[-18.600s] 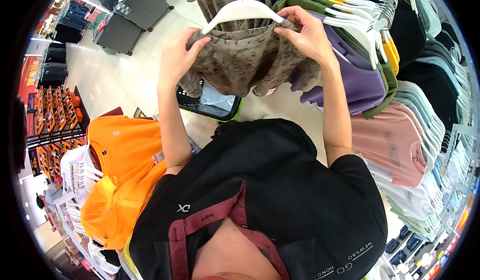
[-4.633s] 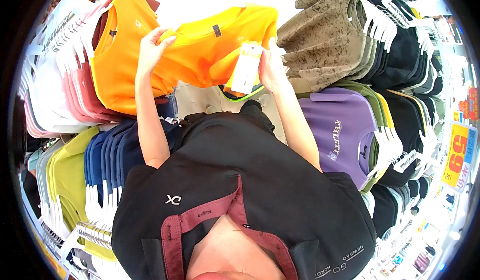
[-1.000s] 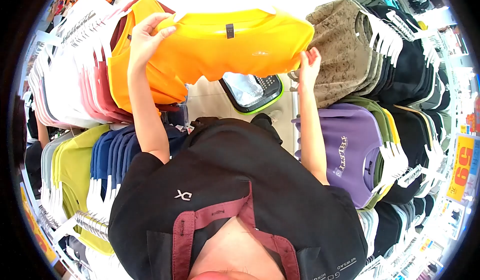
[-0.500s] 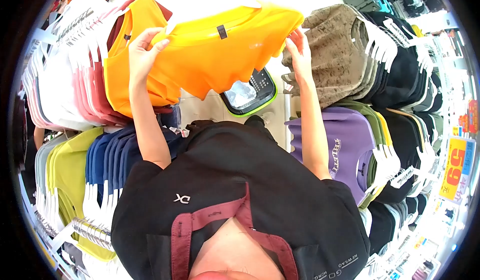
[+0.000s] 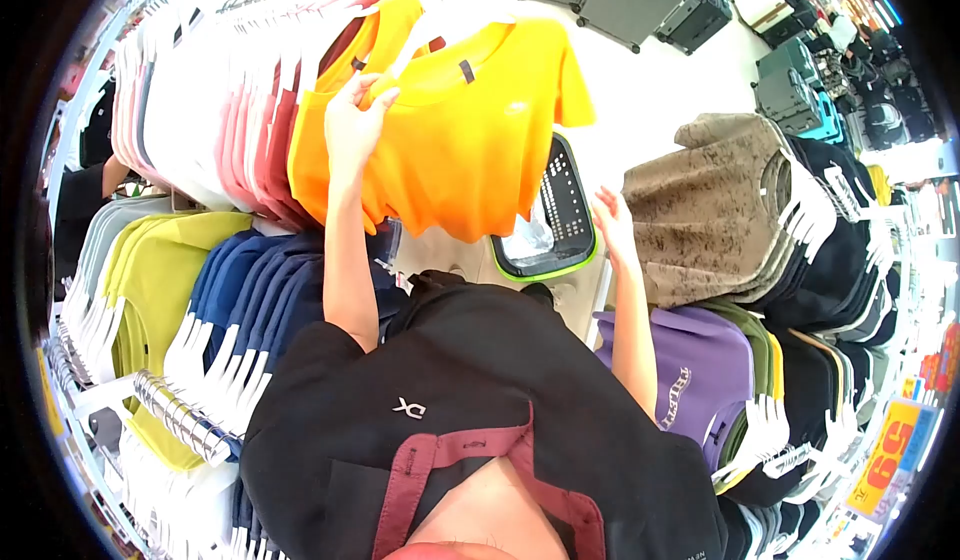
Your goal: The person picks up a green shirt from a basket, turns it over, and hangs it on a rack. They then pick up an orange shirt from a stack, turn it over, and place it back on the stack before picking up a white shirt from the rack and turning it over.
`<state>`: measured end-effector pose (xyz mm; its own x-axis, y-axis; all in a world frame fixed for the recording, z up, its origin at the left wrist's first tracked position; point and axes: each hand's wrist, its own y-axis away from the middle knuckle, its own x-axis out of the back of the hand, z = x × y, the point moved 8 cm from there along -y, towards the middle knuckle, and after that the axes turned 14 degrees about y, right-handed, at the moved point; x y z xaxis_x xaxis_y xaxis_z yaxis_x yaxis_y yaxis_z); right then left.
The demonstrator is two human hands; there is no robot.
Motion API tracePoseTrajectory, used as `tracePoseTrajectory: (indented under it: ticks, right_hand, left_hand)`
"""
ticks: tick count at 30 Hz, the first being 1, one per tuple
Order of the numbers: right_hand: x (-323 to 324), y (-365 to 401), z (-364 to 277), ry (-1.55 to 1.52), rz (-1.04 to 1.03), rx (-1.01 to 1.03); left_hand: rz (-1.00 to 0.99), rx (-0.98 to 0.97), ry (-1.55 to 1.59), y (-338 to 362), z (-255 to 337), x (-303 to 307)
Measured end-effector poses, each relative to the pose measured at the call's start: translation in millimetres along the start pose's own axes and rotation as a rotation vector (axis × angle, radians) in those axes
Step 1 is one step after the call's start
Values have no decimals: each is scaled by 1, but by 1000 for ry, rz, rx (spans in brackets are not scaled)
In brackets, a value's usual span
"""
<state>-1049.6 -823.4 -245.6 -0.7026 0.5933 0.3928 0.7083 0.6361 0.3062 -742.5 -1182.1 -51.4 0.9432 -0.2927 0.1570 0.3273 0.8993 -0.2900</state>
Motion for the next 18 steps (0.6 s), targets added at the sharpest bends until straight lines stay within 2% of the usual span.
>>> tracePoseTrajectory:
  ticks: [4,5,7,10,12,14,17,18]
  right_hand:
    - [-17,-3,18,13,-69,-58]
    - [-22,-1,21,14,-95,-79]
    - [-35,3,24,67,-130,-107]
    - [-62,8,54,75,-206,-172]
    - [-79,11,80,115,-261,-235]
    - [-91,19,110,153,-301,-296]
    - [-98,26,203,190,-358,-484]
    - [-96,31,215,181,-356,-498]
  left_hand:
    - [174,22,-24,-8,-12,25]
    - [168,25,-23,-10,-21,27]
    - [257,-36,129,-19,-36,40]
    - [310,-23,150,-31,-46,52]
    - [341,-45,163,-37,-58,58]
    - [358,-57,2,-33,-66,60]
    - [349,-36,-112,-24,-69,54]
    - [363,-56,-140,-23,-65,54]
